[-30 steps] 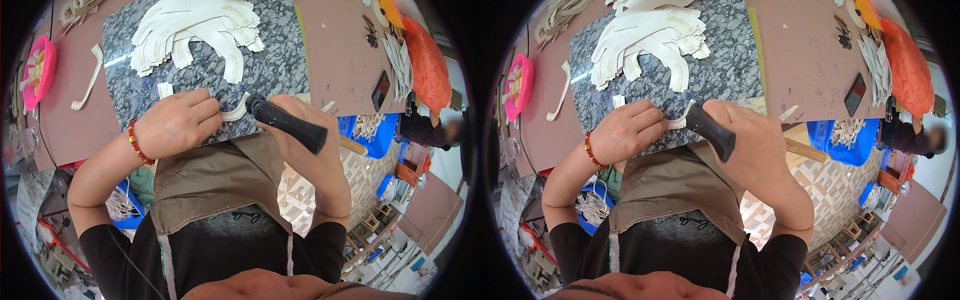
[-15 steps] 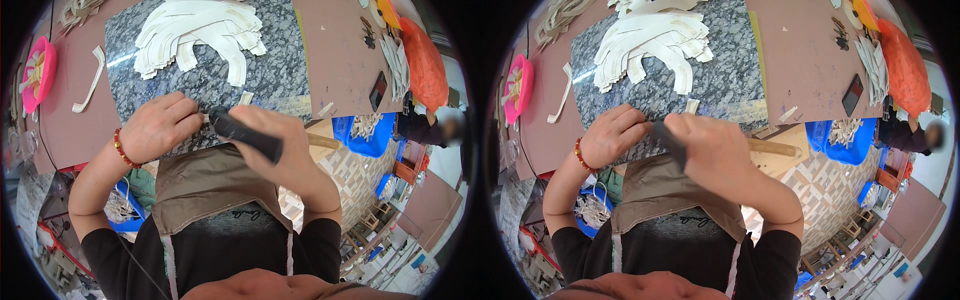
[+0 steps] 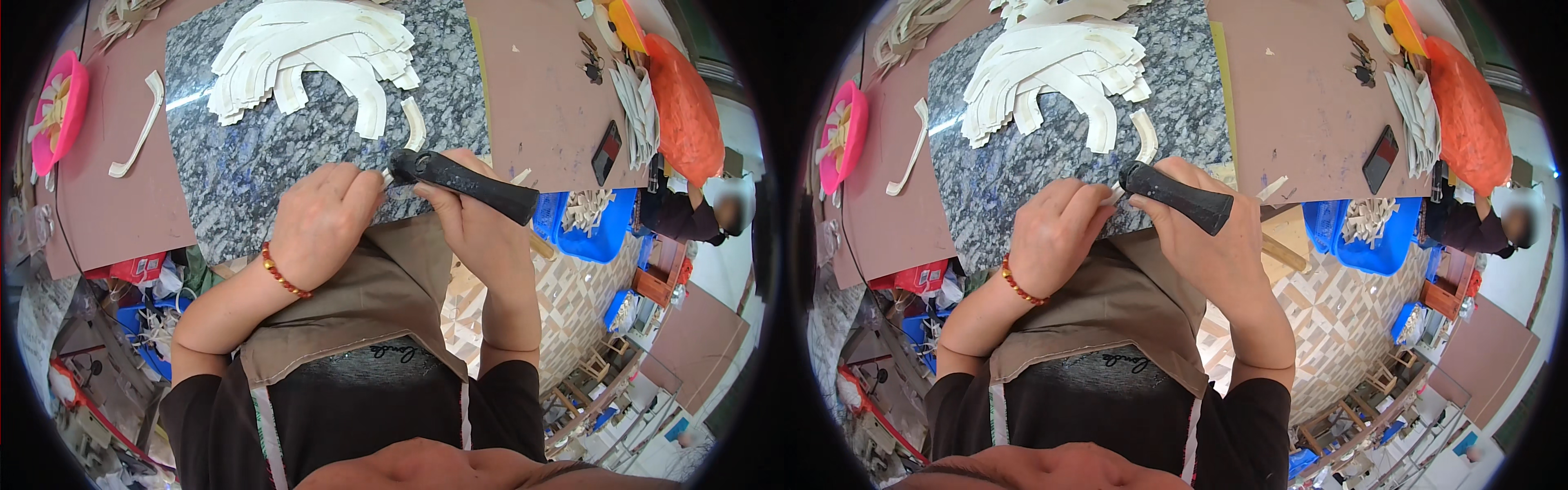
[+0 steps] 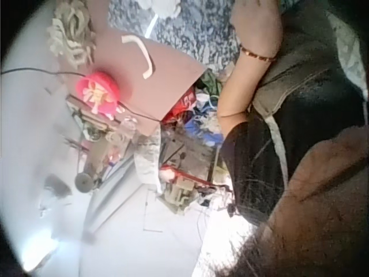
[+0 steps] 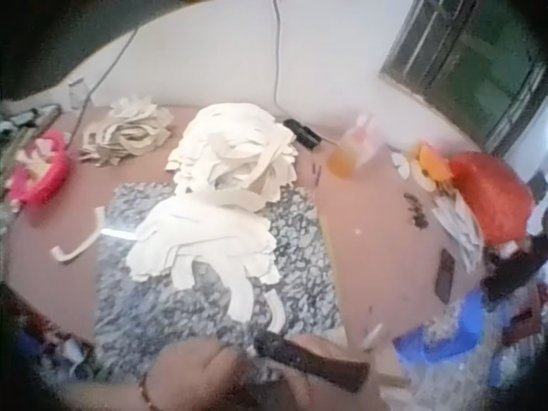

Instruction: Hammering and flattening leather shoe components on a stone slab to prepare them for assembly.

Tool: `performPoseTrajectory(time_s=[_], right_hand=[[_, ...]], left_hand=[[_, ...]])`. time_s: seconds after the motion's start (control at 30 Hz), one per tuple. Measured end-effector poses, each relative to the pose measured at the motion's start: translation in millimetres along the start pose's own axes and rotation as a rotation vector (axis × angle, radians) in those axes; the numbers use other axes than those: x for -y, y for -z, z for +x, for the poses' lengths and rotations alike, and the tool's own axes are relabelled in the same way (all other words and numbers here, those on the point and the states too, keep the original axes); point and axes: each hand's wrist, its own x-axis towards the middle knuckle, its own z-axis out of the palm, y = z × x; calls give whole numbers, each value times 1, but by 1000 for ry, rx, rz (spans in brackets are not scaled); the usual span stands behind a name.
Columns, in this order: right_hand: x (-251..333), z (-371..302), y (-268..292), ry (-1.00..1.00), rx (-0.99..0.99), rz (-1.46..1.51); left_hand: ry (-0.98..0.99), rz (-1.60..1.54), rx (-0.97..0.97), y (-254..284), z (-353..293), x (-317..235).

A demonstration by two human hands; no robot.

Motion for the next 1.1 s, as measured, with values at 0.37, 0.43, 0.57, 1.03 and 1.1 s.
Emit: performPoseTrajectory(time_s=[0.37,0.43,0.57,1.03,1.1], right_hand=[[14,0,5,44,-66,1],[12,-6,-5,72,-23,-1],[14,4,0,57,22,-36],[23,-3,-1,41,84,-9],[27,-2,0,50,86,-42]], left_hand=[[-168,118,79,11,-16,5],[-164,149,84,10,-16,3],[-156,138,122,15,-14,5],[-401,62,323,49,3,32],[-462,99,325,50,3,34]])
